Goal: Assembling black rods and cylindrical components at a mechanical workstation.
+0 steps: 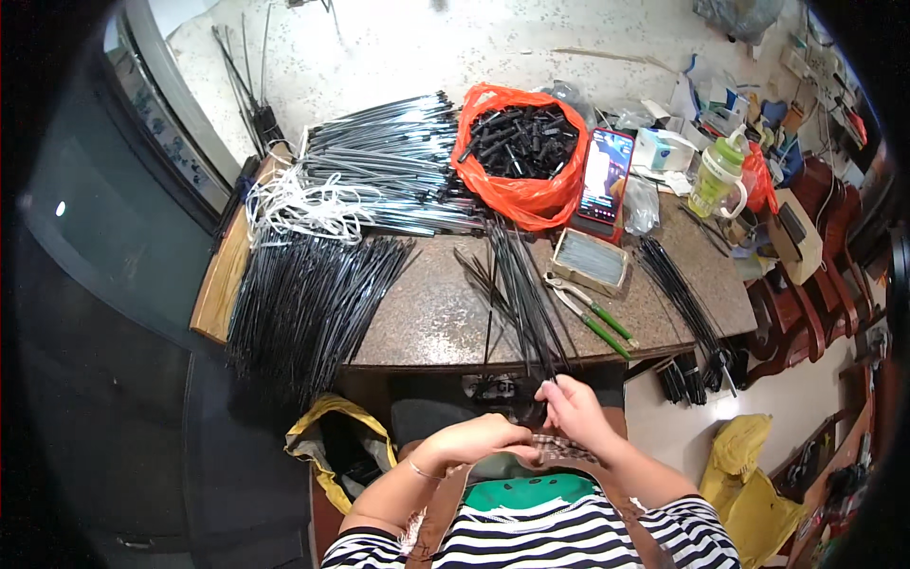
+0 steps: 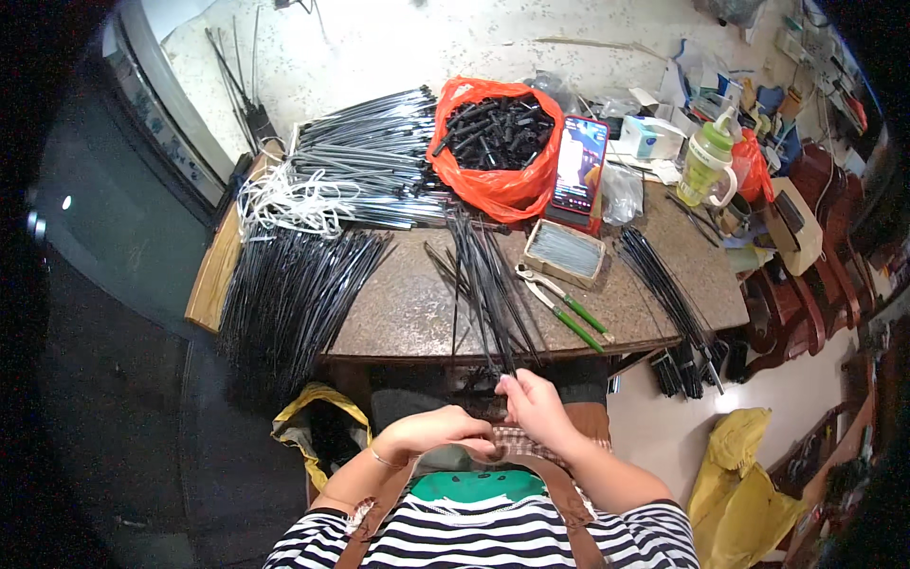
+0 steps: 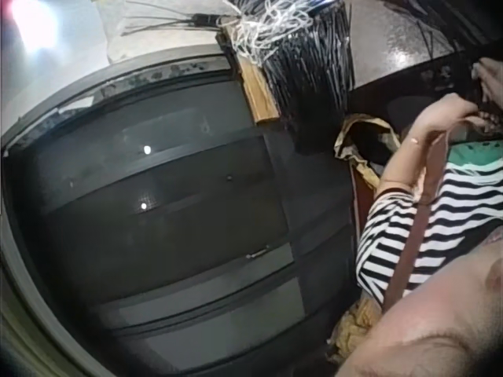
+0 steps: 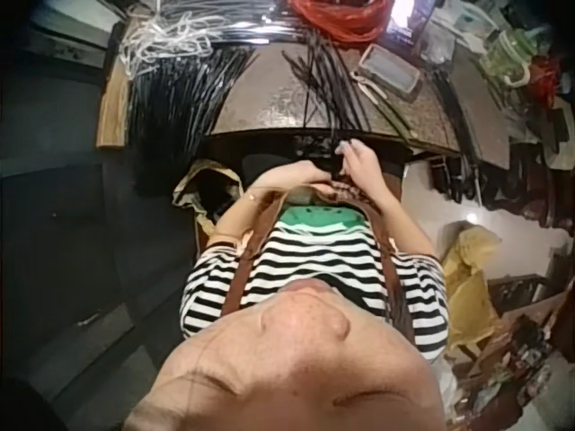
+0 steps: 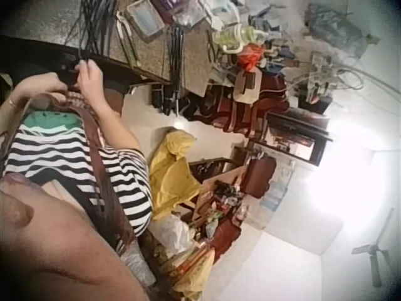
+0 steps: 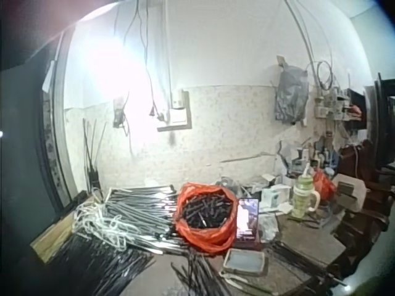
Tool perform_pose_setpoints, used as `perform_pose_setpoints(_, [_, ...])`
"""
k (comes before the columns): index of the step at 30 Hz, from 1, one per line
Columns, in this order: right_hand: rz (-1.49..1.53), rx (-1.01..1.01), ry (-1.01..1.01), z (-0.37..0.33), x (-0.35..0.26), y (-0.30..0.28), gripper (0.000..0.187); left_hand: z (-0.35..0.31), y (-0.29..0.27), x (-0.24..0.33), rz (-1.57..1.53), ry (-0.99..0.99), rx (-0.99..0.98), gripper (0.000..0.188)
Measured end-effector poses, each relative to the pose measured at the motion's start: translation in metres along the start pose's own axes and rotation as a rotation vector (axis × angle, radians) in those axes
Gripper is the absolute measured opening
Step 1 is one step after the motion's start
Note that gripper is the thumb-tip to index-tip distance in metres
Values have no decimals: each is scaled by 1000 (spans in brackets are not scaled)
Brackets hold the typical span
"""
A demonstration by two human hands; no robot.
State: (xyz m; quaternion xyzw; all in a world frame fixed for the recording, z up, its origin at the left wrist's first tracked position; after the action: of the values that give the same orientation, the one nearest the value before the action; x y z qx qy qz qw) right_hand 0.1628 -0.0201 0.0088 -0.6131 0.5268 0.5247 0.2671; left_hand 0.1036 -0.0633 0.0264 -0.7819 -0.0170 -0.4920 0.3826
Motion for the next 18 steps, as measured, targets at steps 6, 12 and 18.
perform_pose_setpoints(6, [368, -123, 89, -9, 9, 7, 23, -24, -49, 9, -7, 37, 364, 18])
perform_pose_setpoints(12, [370, -287, -120, -59, -42, 27, 17, -40, -100, -14, -601, -105, 701, 35])
perform_pose_setpoints(18, [-327, -427, -147, -74, -22, 49, 13, -28, -130, 25, -1117, 183, 980, 29])
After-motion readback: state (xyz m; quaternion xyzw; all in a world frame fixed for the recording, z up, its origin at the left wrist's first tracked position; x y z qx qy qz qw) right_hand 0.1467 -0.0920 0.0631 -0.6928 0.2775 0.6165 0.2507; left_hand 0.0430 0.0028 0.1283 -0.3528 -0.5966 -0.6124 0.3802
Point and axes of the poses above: each hand's wrist, its own z-axis towards the middle knuckle, its own y-axis out of the palm, x = y × z, the point moved 9 cm from there along z, towards the middle knuckle, and after that the axes turned 13 degrees about z, right-handed, at the moved point
